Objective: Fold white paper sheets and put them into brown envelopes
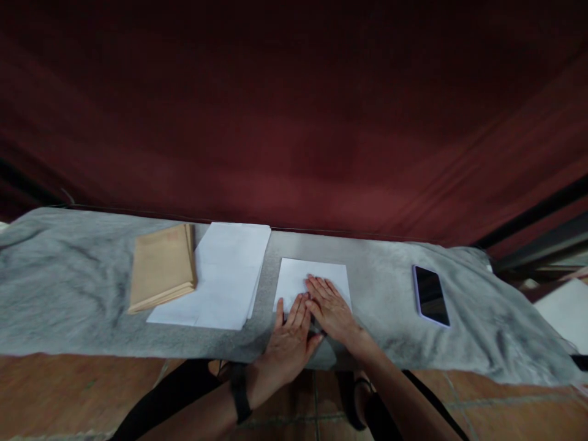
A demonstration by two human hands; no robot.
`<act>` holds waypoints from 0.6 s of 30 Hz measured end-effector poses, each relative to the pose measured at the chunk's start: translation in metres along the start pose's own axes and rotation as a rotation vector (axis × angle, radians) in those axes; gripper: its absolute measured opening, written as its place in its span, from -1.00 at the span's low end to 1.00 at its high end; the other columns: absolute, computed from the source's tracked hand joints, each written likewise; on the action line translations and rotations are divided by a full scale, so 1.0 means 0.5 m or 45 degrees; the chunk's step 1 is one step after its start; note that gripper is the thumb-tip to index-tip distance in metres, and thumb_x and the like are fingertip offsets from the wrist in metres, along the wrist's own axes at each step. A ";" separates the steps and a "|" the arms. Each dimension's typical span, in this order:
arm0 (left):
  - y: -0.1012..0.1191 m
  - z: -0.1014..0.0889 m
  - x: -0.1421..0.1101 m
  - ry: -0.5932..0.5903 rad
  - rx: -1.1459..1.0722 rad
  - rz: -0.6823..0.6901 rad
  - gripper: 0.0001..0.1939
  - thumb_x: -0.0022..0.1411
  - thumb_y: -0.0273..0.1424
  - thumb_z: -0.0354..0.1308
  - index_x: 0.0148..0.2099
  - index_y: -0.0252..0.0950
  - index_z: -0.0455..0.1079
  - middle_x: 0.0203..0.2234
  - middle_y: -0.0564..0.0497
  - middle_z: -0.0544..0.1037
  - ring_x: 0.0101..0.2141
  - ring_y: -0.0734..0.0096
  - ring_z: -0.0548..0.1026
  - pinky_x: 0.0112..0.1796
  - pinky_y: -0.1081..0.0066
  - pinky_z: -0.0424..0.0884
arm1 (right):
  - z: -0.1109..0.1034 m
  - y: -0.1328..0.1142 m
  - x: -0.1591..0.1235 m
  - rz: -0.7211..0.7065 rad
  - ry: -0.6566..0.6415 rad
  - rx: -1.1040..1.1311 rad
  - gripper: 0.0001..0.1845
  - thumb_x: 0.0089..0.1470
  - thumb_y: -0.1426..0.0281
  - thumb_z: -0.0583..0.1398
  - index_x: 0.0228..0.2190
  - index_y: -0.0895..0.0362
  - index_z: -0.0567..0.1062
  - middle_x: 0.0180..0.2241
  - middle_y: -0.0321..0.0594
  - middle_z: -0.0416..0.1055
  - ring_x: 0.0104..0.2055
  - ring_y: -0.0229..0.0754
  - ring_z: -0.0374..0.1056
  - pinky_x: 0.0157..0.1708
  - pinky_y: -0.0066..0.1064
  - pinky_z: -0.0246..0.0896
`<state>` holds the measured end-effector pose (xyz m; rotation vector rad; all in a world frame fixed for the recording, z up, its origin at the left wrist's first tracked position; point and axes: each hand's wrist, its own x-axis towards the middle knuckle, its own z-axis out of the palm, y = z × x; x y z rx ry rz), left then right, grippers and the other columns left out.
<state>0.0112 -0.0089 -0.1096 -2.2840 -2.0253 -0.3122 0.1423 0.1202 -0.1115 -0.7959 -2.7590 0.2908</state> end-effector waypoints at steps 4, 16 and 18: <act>0.013 -0.018 -0.018 -0.059 -0.083 0.010 -0.35 0.45 -0.02 -0.14 0.37 -0.35 0.18 0.32 -0.20 0.28 0.38 -0.01 0.03 0.30 -0.30 -0.14 | 0.002 -0.001 -0.001 -0.012 0.008 -0.043 -0.42 0.42 0.24 -0.10 0.36 0.16 0.09 0.41 -0.16 -0.03 0.44 -0.12 -0.07 0.41 -0.07 -0.12; -0.031 -0.028 0.018 0.141 -0.113 -0.073 -0.46 0.39 -0.42 -0.09 0.36 -0.47 0.13 0.33 -0.28 0.24 0.33 0.14 0.19 0.28 0.05 0.19 | -0.002 -0.021 -0.024 0.001 0.077 -0.068 -0.38 0.43 0.19 -0.12 0.39 0.15 -0.02 0.42 -0.14 -0.04 0.45 -0.15 -0.12 0.42 -0.11 -0.13; -0.035 -0.017 0.018 0.163 -0.085 -0.020 -0.42 0.41 -0.41 -0.11 0.41 -0.44 0.04 0.36 -0.24 0.18 0.36 0.17 0.12 0.30 0.04 0.15 | -0.002 -0.027 -0.034 0.014 0.079 -0.084 -0.37 0.42 0.17 -0.12 0.39 0.17 -0.01 0.42 -0.11 -0.04 0.45 -0.13 -0.10 0.42 -0.10 -0.14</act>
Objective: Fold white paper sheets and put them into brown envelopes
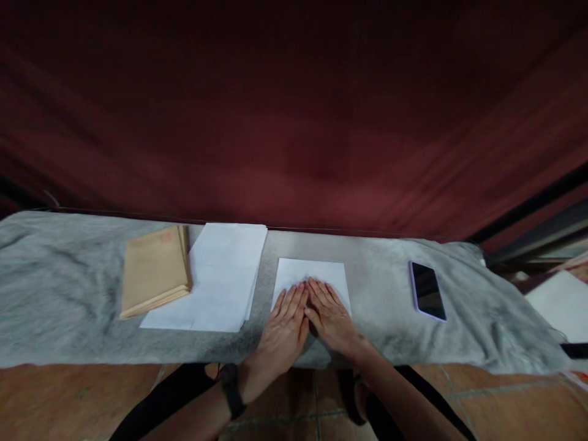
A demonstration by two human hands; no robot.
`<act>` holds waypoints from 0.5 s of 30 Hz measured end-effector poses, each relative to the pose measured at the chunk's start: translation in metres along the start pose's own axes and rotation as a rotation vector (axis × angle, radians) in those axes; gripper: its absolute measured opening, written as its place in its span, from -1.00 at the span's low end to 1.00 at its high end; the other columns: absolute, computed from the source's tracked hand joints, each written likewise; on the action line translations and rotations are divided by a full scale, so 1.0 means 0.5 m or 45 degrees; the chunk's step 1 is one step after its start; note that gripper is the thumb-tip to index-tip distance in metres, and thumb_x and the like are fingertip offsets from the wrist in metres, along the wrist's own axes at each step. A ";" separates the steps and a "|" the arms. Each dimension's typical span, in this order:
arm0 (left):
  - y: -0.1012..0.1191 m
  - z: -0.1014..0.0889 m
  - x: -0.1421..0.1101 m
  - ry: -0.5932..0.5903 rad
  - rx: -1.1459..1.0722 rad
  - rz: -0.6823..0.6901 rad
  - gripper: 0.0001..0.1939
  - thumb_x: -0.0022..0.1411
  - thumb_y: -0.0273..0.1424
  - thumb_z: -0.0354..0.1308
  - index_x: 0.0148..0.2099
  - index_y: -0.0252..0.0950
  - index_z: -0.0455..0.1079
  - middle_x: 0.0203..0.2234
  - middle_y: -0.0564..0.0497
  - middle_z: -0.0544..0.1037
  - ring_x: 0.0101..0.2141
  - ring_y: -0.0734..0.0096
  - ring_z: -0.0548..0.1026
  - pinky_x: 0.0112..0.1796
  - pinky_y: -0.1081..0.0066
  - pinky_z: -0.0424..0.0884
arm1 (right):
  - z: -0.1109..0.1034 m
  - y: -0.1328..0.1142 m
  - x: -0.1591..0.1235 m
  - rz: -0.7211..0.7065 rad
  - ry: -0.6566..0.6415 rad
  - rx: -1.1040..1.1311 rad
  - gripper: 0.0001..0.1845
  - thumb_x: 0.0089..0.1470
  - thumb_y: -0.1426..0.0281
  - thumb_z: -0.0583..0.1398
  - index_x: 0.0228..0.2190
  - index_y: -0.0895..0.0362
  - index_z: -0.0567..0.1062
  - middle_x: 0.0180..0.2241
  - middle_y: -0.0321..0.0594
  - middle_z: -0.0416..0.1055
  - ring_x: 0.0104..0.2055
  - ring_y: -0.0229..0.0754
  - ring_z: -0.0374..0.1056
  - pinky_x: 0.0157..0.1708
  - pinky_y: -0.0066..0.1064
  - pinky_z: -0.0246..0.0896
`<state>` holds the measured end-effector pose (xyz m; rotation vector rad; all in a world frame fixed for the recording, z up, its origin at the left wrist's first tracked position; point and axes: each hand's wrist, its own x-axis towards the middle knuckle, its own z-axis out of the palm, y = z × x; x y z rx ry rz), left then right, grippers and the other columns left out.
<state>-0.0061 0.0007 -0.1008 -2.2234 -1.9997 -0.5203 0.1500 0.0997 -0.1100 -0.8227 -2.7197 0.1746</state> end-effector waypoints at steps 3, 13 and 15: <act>-0.002 0.019 -0.009 0.005 0.039 0.047 -0.42 0.44 -0.38 -0.13 0.43 -0.41 -0.01 0.36 -0.22 0.18 0.37 0.18 0.10 0.31 0.02 0.11 | 0.000 -0.002 -0.016 0.049 0.011 -0.029 -0.35 0.42 0.16 -0.10 0.39 0.18 0.01 0.41 -0.08 -0.02 0.44 -0.09 -0.08 0.41 -0.07 -0.14; -0.016 0.038 -0.006 -0.016 0.091 -0.096 -0.29 0.43 -0.13 -0.10 0.42 -0.51 0.00 0.36 -0.35 0.15 0.37 0.03 0.08 0.30 0.01 0.12 | 0.010 0.043 -0.066 0.294 0.061 -0.094 -0.31 0.40 0.14 -0.09 0.40 0.23 -0.03 0.40 0.02 0.00 0.43 0.02 -0.03 0.38 -0.02 -0.11; -0.023 0.040 -0.003 -0.012 0.108 -0.143 -0.28 0.43 -0.11 -0.11 0.41 -0.54 0.02 0.35 -0.38 0.15 0.37 0.02 0.09 0.30 0.02 0.14 | 0.007 0.056 -0.072 0.350 0.062 -0.111 -0.31 0.40 0.13 -0.11 0.39 0.25 0.00 0.40 0.03 0.00 0.42 0.04 -0.02 0.37 -0.01 -0.10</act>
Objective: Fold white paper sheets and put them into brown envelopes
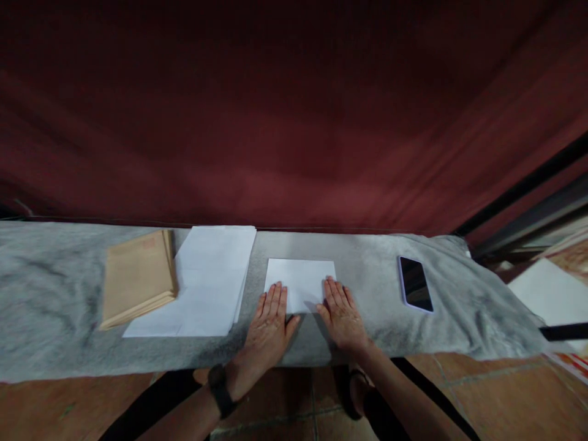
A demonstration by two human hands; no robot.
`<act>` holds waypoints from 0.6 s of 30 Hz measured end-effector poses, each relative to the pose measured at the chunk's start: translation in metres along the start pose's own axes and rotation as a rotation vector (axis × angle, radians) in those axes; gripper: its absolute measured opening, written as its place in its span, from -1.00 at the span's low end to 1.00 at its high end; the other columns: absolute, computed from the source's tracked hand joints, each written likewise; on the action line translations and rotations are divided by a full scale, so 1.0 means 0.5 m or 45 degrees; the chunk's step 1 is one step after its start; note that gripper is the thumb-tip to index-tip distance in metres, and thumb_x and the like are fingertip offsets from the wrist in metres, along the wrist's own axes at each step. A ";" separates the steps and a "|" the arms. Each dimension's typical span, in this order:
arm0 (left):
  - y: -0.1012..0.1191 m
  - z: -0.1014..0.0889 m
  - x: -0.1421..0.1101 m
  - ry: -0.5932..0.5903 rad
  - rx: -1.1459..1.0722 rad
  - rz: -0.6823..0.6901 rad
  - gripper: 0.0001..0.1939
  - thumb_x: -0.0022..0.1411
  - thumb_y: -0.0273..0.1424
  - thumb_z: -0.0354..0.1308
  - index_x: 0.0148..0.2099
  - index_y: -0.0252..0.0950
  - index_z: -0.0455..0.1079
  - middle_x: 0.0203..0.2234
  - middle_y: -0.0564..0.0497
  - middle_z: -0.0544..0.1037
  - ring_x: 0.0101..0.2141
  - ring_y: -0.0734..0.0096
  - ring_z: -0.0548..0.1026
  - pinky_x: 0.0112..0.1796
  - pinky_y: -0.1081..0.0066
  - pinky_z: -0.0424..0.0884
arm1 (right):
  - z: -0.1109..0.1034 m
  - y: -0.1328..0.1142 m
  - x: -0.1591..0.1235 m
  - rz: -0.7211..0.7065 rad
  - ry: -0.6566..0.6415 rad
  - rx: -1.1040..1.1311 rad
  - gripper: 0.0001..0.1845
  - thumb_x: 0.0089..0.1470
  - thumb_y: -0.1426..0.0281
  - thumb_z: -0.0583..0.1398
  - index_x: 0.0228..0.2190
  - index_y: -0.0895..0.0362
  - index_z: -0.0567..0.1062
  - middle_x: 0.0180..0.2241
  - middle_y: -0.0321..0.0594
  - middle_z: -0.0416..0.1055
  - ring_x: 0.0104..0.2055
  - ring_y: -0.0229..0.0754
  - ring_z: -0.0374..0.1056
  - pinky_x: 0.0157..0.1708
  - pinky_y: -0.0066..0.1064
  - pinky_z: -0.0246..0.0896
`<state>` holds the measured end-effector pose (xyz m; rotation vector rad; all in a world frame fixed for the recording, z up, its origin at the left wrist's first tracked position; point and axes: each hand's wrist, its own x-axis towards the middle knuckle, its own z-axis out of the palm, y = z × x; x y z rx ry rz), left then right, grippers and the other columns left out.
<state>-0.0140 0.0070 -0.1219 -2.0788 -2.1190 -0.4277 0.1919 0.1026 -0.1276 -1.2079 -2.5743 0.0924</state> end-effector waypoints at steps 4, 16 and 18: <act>-0.012 0.004 0.004 0.006 0.044 -0.050 -0.26 0.44 -0.07 -0.15 0.39 -0.59 0.06 0.35 -0.41 0.15 0.35 -0.02 0.13 0.27 0.03 0.19 | -0.002 0.023 -0.004 0.067 -0.002 -0.033 -0.28 0.40 0.08 -0.12 0.37 0.29 0.05 0.39 0.07 0.02 0.41 0.07 0.00 0.36 0.00 -0.10; -0.016 -0.007 0.051 -0.009 -0.028 -0.090 -0.36 0.47 -0.19 -0.20 0.40 -0.53 0.07 0.36 -0.33 0.15 0.38 0.05 0.06 0.32 0.01 0.09 | -0.015 0.042 0.027 0.279 -0.023 0.064 -0.24 0.40 0.06 -0.28 0.35 0.29 0.13 0.39 0.07 0.02 0.43 0.05 -0.06 0.36 0.03 -0.09; 0.010 -0.005 0.062 -0.041 -0.110 0.047 -0.39 0.47 -0.21 -0.19 0.42 -0.47 0.05 0.38 -0.26 0.13 0.39 0.13 0.03 0.32 0.06 0.13 | -0.020 0.026 0.052 0.202 -0.026 0.155 -0.29 0.41 0.08 -0.28 0.37 0.22 0.09 0.40 -0.01 0.00 0.45 -0.01 -0.09 0.37 0.00 -0.09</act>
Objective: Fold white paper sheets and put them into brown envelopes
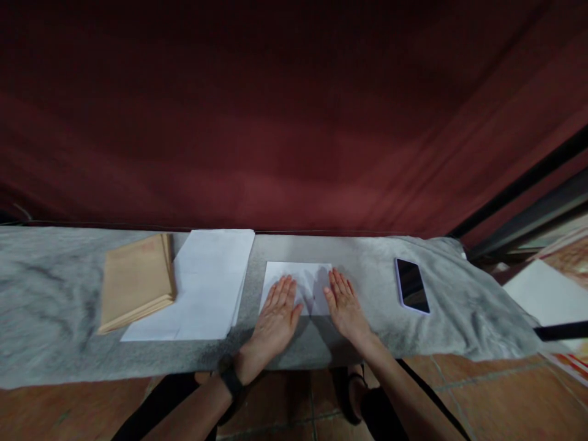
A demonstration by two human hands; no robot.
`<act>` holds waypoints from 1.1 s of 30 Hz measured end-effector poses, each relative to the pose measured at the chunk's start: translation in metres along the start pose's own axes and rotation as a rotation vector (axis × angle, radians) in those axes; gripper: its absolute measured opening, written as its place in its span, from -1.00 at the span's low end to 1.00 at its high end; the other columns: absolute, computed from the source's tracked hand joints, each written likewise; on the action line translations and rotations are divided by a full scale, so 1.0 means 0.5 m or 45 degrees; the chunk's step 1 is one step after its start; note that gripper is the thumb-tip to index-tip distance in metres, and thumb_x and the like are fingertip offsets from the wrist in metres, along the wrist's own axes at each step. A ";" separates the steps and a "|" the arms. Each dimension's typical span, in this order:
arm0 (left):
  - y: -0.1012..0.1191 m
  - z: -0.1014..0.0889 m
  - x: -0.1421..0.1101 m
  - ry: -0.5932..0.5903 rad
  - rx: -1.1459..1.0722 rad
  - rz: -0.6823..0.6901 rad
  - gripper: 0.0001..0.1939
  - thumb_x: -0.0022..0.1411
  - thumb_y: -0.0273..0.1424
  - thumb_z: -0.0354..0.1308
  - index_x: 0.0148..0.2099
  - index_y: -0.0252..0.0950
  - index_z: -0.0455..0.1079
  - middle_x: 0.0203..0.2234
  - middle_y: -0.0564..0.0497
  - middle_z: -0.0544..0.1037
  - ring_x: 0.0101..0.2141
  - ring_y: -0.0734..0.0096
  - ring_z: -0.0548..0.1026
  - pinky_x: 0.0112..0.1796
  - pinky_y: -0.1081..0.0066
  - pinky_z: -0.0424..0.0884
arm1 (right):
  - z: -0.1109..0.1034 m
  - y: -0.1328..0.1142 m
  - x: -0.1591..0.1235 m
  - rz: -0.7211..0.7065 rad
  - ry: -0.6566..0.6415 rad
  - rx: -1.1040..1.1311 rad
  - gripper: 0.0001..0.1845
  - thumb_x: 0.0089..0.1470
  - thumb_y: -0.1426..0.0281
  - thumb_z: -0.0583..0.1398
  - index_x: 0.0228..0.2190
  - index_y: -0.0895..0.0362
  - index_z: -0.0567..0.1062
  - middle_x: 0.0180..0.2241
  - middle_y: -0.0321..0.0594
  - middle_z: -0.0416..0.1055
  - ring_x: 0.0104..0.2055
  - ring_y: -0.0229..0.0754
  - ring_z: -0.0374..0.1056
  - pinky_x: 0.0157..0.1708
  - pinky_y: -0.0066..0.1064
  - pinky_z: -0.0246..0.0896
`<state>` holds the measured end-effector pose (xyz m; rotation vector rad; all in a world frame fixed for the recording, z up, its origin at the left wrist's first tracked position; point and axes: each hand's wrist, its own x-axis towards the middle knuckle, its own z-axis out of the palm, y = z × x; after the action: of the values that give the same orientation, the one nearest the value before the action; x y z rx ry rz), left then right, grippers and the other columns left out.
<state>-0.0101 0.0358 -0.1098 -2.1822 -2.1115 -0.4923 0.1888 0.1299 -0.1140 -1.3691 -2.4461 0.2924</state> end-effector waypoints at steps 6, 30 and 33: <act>0.053 0.033 0.011 -0.058 -0.062 0.189 -0.41 0.43 -0.35 -0.13 0.42 -0.48 0.01 0.34 -0.31 0.22 0.36 0.13 0.13 0.29 0.03 0.18 | 0.011 -0.070 0.050 -0.178 -0.121 0.107 -0.33 0.42 0.14 -0.30 0.33 0.18 0.18 0.37 -0.10 0.08 0.44 -0.12 -0.05 0.39 -0.10 -0.09; -0.066 0.036 0.077 -0.043 0.173 -0.292 -0.36 0.44 -0.26 -0.24 0.40 -0.56 0.09 0.34 -0.35 0.17 0.37 0.07 0.10 0.31 0.03 0.05 | 0.057 -0.024 0.065 -0.104 0.139 -0.192 -0.33 0.42 0.14 -0.19 0.31 0.32 0.21 0.34 0.11 0.13 0.38 0.11 0.08 0.33 0.03 -0.07; -0.073 0.038 0.074 -0.016 0.191 -0.320 -0.36 0.45 -0.23 -0.23 0.40 -0.55 0.10 0.35 -0.34 0.17 0.36 0.06 0.11 0.31 0.03 0.07 | 0.056 -0.006 0.060 -0.076 0.161 -0.217 -0.28 0.41 0.12 -0.20 0.31 0.38 0.20 0.33 0.18 0.13 0.37 0.14 0.09 0.32 0.04 -0.06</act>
<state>-0.0424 0.0786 -0.1238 -1.8578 -2.3587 -0.3226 0.1613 0.1532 -0.1338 -1.3346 -2.4475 -0.0175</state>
